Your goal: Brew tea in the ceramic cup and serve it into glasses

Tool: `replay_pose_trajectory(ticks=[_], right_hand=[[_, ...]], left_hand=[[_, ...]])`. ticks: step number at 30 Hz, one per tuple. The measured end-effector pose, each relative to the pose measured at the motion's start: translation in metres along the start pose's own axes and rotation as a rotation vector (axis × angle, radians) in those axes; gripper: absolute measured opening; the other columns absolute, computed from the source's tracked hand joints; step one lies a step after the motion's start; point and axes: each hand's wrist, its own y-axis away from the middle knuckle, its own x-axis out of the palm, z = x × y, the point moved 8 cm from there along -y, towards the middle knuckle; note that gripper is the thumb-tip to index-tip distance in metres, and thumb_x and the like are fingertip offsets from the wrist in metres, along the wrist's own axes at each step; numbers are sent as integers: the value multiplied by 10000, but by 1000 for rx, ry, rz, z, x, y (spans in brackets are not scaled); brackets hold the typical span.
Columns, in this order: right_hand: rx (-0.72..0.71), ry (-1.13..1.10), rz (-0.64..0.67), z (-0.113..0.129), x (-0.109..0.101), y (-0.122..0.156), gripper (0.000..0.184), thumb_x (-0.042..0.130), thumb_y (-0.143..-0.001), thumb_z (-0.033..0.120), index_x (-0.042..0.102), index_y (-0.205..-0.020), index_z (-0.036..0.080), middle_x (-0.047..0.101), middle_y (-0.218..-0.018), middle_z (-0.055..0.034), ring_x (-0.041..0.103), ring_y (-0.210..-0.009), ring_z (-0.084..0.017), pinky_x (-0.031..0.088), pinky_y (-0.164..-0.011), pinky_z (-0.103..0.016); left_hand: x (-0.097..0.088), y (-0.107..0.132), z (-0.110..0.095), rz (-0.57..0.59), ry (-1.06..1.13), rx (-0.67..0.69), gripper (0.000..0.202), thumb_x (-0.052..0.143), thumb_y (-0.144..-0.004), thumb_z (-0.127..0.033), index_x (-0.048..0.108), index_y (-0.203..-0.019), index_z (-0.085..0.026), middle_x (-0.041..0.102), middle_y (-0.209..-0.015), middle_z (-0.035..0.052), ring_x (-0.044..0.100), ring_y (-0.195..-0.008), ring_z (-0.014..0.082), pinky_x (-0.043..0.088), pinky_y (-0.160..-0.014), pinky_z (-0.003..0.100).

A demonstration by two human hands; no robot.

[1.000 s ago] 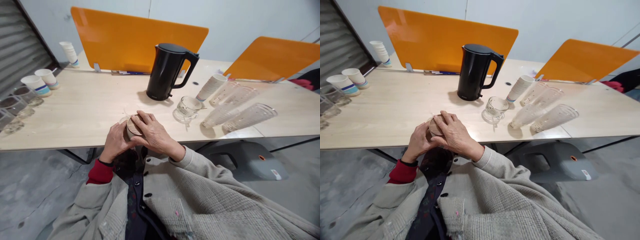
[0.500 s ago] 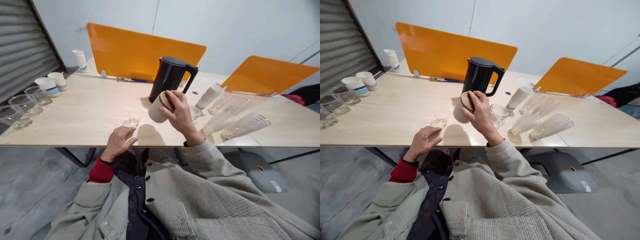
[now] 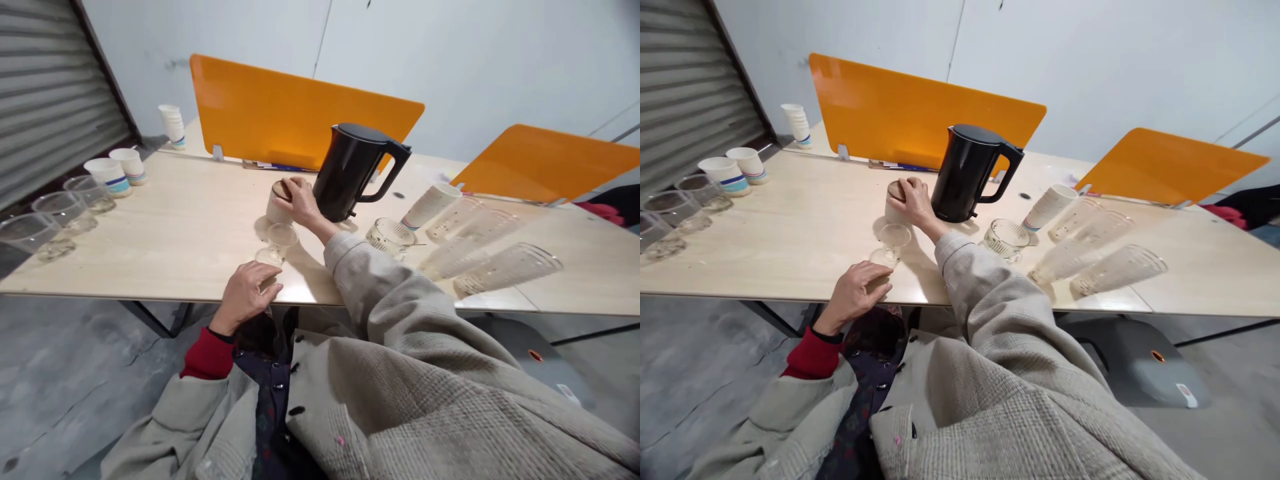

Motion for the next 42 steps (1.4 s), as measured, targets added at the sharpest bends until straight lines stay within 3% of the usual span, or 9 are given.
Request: replay_pose_trajectory(ticks=[5,16,20,23,27,32,35,38,42], right_hand=[[3,40,68,-3,21,-6,718,746,-966,480,629,-1601,165,548,-1620,-228,483,-1461,-438,411,-1282,-647],[-73,51,160,6,20,-7,778,750,-1002,485,564,-1670,134,498,-1711,-237,481,-1540,-400,347,-1352,-559],[-64,19,194,6,20,-8,818,739,-1008,524,533,-1692,126,422,-1783,-249,428,-1609,-425,309,-1365,-605],[-24,-24,129,0,4,-1,872,704,-1016,621,474,-1735,184,330,-1843,-231,346,-1675,-468,293,-1355,-689],[11,-43,-2,-12,-27,40,793,537,-1079,681,472,-1733,237,373,-1833,-189,337,-1695,-444,285,-1363,-699],[16,-45,-47,-22,-46,122,701,490,-1104,597,537,-1679,198,471,-1769,-215,452,-1634,-401,337,-1352,-680],[27,-53,-54,-27,-48,160,665,509,-1096,559,570,-1649,194,497,-1747,-227,496,-1594,-403,365,-1332,-703],[39,-84,-74,-30,-51,183,636,528,-1088,560,607,-1619,219,526,-1728,-211,520,-1564,-400,399,-1309,-717],[57,-122,-93,-33,-54,199,610,536,-1085,580,631,-1599,265,552,-1712,-182,544,-1535,-385,428,-1291,-727]], left_hand=[[0,1,-2,8,8,0,266,725,-972,-344,826,-1195,-239,867,-1212,93,786,-1147,295,599,-1066,498],[0,0,-2,-1,-6,3,272,720,-978,-354,822,-1196,-227,869,-1212,99,791,-1145,300,606,-1061,515],[-2,0,3,-3,31,-40,276,719,-970,-368,825,-1193,-244,865,-1215,105,788,-1158,304,615,-1083,535],[-12,1,15,-114,140,-111,355,681,-988,-402,796,-1278,-232,818,-1346,129,760,-1264,287,630,-1106,498],[-23,-1,41,-262,196,-250,440,552,-1037,-372,731,-1397,-192,752,-1416,144,762,-1231,244,658,-1042,424],[-13,-31,51,-99,-131,-225,443,468,-1025,-210,767,-1349,-174,754,-1242,152,712,-1170,291,596,-1100,486],[-9,-50,56,-21,-324,-257,403,473,-1031,-194,784,-1286,-227,723,-1162,143,653,-1147,326,582,-959,457],[-8,-62,57,38,-423,-270,316,490,-1039,-190,785,-1131,-261,696,-1143,133,609,-1161,335,527,-851,420],[-8,-66,53,85,-449,-293,291,469,-1086,-240,751,-1013,-245,685,-1163,143,591,-1198,349,497,-830,427]])
